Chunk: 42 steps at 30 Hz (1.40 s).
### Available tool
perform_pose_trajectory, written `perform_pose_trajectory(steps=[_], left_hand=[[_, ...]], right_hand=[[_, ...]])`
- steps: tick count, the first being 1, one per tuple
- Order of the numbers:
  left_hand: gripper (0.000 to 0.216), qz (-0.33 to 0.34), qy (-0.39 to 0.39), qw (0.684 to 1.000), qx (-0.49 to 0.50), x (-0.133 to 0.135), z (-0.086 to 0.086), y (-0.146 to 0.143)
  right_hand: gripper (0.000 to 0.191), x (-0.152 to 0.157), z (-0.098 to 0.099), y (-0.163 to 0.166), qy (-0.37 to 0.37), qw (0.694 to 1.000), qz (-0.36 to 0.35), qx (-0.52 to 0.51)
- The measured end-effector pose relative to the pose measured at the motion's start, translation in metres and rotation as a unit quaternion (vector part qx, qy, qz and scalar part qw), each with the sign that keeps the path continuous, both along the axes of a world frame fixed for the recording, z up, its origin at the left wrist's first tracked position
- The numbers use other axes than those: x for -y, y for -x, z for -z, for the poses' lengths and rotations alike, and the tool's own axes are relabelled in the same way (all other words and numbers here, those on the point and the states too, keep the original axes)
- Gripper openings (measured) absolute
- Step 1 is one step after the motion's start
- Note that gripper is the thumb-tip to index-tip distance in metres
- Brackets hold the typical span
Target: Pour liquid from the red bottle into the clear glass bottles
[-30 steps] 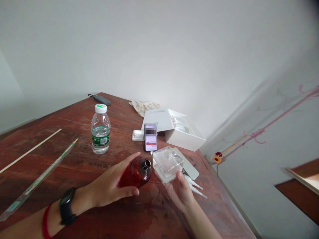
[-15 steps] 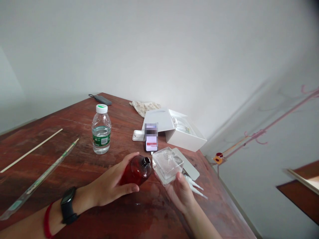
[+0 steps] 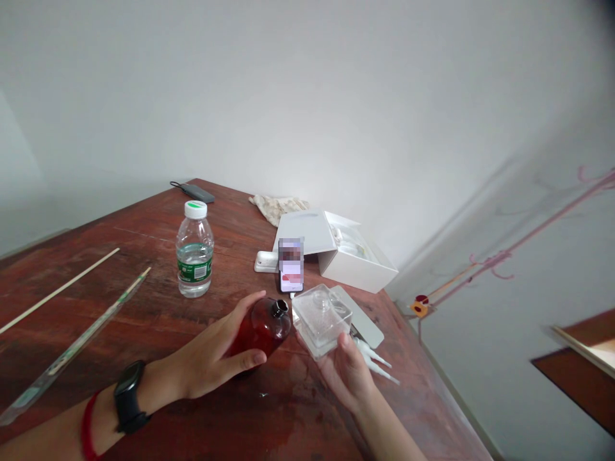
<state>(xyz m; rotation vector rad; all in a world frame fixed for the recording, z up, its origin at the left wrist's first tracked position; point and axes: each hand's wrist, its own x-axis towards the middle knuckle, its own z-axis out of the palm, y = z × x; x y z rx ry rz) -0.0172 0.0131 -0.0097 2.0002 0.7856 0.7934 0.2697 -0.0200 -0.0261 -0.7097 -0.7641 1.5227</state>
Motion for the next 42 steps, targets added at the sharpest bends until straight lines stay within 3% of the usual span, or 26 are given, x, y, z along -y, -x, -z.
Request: perform_pose_trajectory(steps=[10,19,28,35,42], left_hand=[[0.080,0.008,-0.015,1.000,0.004,0.001,-0.006,-0.001],[0.082,0.018,-0.032,0.999,-0.004,-0.007,0.005,0.001],[0.081,0.011,-0.013,1.000,-0.001,0.000,-0.006,-0.001],[0.085,0.031,-0.034,0.999,-0.007,-0.008,0.004,0.001],[0.083,0.006,-0.018,1.000,-0.011,-0.001,-0.004,0.000]], right_hand=[[0.084,0.000,0.000,0.000,0.005,1.000,0.007,-0.003],[0.083,0.000,-0.003,0.002,-0.002,1.000,0.006,0.003],[0.082,0.000,-0.003,0.003,-0.005,1.000,0.004,-0.001],[0.086,-0.001,-0.001,0.001,-0.001,1.000,0.005,0.008],[0.079,0.004,-0.001,0.008,0.003,0.999,0.042,-0.005]])
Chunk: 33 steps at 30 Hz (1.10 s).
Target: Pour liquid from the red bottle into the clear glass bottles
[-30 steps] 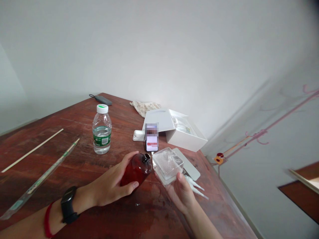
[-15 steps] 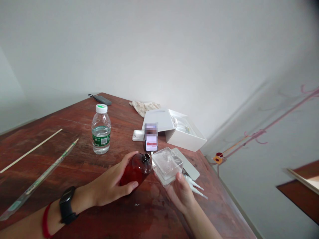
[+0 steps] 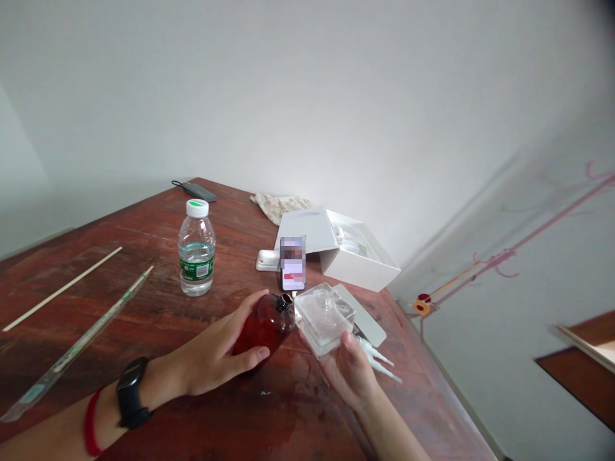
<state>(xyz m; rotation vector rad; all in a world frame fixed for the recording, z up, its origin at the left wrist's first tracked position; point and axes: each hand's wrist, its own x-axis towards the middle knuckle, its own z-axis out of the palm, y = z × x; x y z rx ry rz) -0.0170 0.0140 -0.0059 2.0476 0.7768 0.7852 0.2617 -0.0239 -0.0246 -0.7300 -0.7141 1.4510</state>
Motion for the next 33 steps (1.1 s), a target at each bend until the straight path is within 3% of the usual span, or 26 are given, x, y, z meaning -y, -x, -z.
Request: perform_pose_trajectory(steps=[7,14,26,33], left_hand=[[0.083,-0.008,0.008,1.000,-0.016,-0.0003,0.0067,0.0011],[0.087,0.002,0.029,0.999,-0.028,0.0002,0.0028,0.0018],[0.088,-0.007,0.031,0.999,-0.016,-0.0013,0.0026,0.0007],[0.101,-0.016,0.020,1.000,0.001,-0.0018,0.0016,-0.0021]], right_hand=[[0.084,-0.0003,-0.0034,0.0046,0.000,1.000,0.010,-0.007],[0.089,-0.0002,-0.0012,0.0033,-0.007,1.000,0.007,0.009],[0.085,0.0001,-0.0002,0.0032,-0.009,1.000,-0.001,0.001],[0.071,-0.0026,-0.0001,-0.0020,-0.014,0.999,-0.031,0.002]])
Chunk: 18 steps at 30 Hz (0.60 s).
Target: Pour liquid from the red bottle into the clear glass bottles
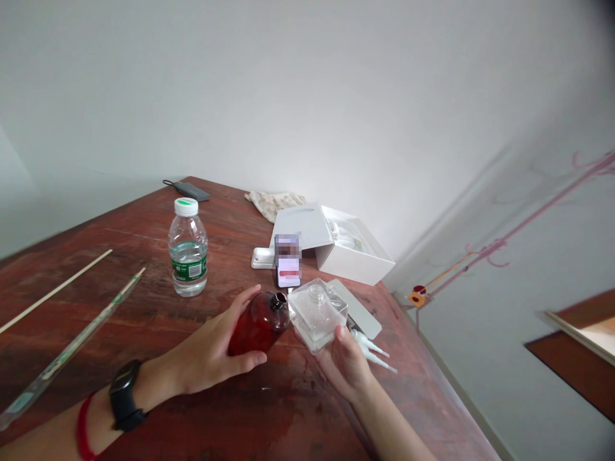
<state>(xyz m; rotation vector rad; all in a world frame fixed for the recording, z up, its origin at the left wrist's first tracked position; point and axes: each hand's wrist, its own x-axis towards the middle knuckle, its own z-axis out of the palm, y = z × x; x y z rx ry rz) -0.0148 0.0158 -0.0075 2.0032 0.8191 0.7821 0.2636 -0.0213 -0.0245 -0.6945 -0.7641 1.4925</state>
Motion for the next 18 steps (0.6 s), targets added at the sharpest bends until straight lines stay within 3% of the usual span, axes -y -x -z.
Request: perform_pose_trajectory(steps=[5,18], left_hand=[[0.078,-0.016,0.001,1.000,0.008,0.001,-0.001,-0.002],[0.074,-0.007,-0.022,0.999,0.024,-0.004,0.008,-0.002]], right_hand=[[0.076,-0.003,-0.007,0.004,-0.001,1.000,0.000,0.004],[0.054,-0.011,-0.011,0.008,-0.025,1.000,-0.016,-0.003]])
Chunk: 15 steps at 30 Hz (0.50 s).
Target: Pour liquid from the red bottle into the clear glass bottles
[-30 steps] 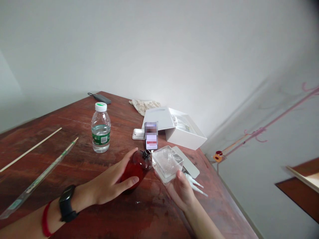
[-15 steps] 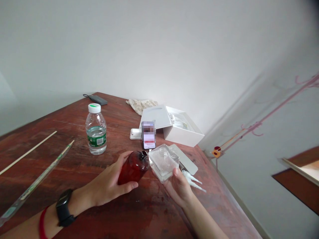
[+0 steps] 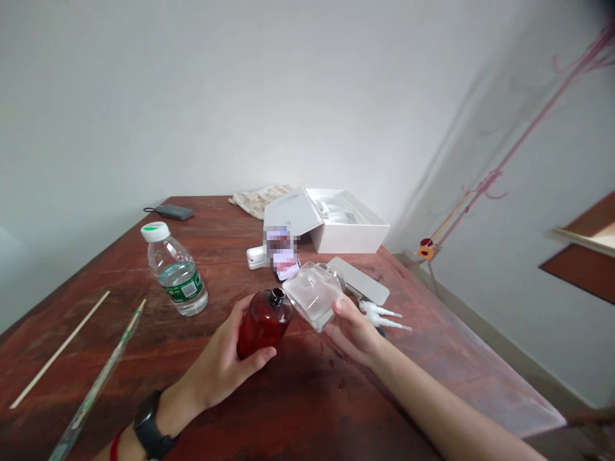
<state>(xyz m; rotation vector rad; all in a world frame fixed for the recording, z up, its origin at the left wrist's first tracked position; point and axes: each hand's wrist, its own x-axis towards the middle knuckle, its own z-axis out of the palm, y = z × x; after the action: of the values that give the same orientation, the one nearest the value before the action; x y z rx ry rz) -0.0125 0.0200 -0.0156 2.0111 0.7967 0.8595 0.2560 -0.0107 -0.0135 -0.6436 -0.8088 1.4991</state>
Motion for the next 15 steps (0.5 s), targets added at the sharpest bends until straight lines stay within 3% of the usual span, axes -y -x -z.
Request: perform_pose_trajectory(steps=[15], left_hand=[[0.074,0.025,0.037,0.999,-0.004,-0.0011,-0.0084,0.0011]], right_hand=[[0.059,-0.0017,-0.0054,-0.0025,0.009,1.000,0.018,-0.009]])
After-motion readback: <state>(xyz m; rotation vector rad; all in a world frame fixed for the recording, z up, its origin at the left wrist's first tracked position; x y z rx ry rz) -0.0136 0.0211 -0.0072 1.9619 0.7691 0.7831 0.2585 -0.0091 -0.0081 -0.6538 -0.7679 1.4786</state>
